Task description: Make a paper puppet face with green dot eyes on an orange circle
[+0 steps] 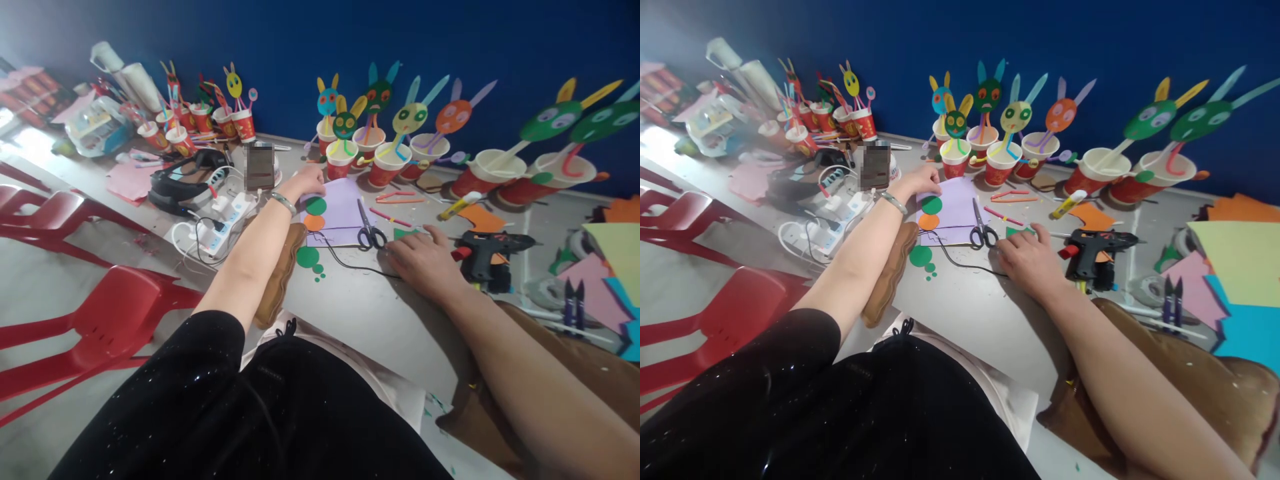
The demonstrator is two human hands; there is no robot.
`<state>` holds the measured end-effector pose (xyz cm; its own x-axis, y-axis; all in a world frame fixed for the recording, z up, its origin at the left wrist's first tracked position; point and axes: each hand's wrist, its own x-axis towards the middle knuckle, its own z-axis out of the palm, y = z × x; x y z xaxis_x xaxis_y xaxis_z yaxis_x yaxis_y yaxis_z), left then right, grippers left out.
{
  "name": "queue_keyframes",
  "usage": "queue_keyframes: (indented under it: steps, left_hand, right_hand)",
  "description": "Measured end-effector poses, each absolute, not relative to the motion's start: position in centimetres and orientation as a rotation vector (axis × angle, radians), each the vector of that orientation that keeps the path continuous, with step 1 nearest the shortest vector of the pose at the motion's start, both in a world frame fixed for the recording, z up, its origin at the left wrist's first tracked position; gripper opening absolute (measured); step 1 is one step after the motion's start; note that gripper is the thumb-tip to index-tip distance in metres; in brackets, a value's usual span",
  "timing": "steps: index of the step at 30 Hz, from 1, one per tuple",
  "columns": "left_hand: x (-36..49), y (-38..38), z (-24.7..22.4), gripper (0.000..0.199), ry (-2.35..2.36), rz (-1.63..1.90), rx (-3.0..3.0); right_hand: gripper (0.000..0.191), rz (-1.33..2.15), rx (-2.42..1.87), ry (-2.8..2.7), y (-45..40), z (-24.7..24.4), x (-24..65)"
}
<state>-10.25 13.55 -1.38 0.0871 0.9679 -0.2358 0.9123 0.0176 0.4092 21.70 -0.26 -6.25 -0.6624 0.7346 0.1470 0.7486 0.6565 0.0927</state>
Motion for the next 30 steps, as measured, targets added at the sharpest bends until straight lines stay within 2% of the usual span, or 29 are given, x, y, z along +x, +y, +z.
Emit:
queue_keyframes:
  steps: [4,10,13,17,20,22,26,30]
  left_hand:
    - [-10.4,13.6,-0.9,0.021,1.819,0.212,1.958]
    - [-10.0,13.0,0.6,0.037,1.560,0.449,2.185]
    - [-9.5,12.0,1.8,0.032,1.482,0.456,2.296]
    - [-8.6,10.3,3.7,0.029,1.588,0.440,2.371]
    - [-7.9,8.9,5.2,0.029,1.785,0.554,2.324]
    - [-7.4,8.1,5.6,0.026,1.874,0.654,2.252]
    - [-5.9,7.0,4.8,0.014,1.598,1.107,2.279]
    - [-4.1,7.0,3.3,0.013,1.392,1.056,2.248]
  right_hand:
    - [0.031,-0.142,-1.253,-2.779,-0.6,-5.7,21.8]
    - [0.031,-0.125,-1.231,-2.792,-0.7,-5.6,22.3]
    - [0.031,-0.126,-1.212,-2.764,-0.6,-5.8,22.6]
    - [0.030,-0.112,-1.242,-2.659,-0.5,-6.0,22.7]
    - [0.035,-0.065,-1.302,-2.536,-0.6,-5.8,22.6]
    - [0.047,0.005,-1.334,-2.436,-0.7,-5.6,22.6]
    - [0.092,0.096,-1.332,-2.222,-0.8,-5.6,22.7]
    - [0.127,0.155,-1.248,-2.054,-0.6,-6.2,23.3]
